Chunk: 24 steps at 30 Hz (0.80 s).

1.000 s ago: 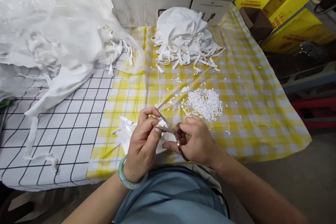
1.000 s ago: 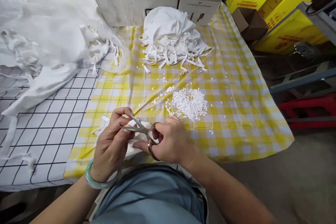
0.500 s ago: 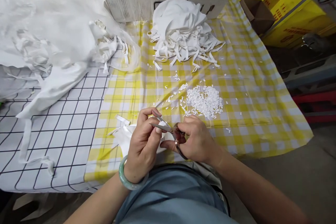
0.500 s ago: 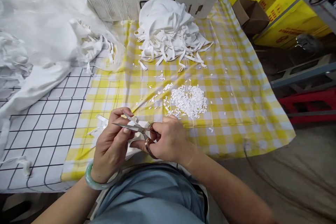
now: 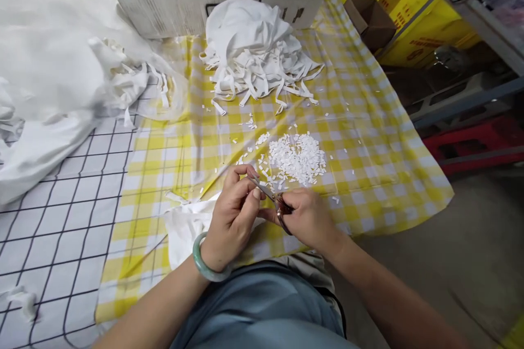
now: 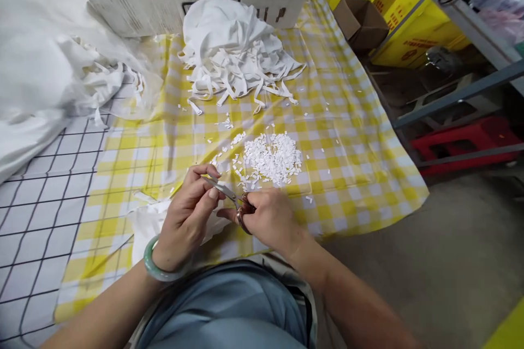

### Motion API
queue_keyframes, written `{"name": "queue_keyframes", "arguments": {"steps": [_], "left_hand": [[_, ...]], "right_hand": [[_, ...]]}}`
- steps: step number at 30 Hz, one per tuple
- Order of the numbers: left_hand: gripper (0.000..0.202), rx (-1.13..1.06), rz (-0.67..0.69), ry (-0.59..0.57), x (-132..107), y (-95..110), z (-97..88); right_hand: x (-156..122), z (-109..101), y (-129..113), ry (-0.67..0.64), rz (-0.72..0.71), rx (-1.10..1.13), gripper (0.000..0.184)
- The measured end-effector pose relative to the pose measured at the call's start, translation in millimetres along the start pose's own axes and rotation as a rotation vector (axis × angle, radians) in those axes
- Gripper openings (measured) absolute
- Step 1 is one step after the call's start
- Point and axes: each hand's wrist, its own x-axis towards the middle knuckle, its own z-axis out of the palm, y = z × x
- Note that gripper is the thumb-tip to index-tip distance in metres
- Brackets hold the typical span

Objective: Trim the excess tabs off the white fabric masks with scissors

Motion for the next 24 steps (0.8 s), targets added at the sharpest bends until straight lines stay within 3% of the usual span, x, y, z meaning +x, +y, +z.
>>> {"name": "queue_keyframes", "arguments": {"steps": [5,8,10,12,15,17,20,24], "left_hand": [[0.023,0.057,0.027,-0.049,11.2,-5.2,14.7],[0.015,0.180,0.087,-0.286,-5.1,9.1,2.5],[0.007,0.261,0.124,-0.448,-20.3,19.6,-18.6],[0.006,0.352,0.128,-0.395,-32.2,22.5,-49.0],[0.023,0.603,0.080,-0.154,-37.5,8.0,-99.0],[0.028,0.706,0.058,-0.185,-33.2,-7.3,-121.2],[0.024,0.645,0.110,-0.341,-23.6,-21.6,-127.3],[0.006,0.623,0.166,-0.315,-25.7,-12.1,-118.5]], "right_hand": [[2.2,-20.8,20.1,0.017,0.241,0.049,0.053],[2.6,-34.4,25.9,0.079,0.234,0.123,0.049],[1.9,-38.1,27.9,0.073,0.195,0.125,0.044],[1.5,-35.3,27.5,0.061,0.148,0.121,0.043],[2.3,-20.0,17.3,0.102,0.030,0.154,0.037],[4.3,-6.1,3.0,0.119,-0.065,0.182,0.032],[9.9,12.5,-21.6,0.051,-0.141,0.196,0.030],[19.1,25.4,-36.1,-0.126,-0.136,0.125,0.018]]}}
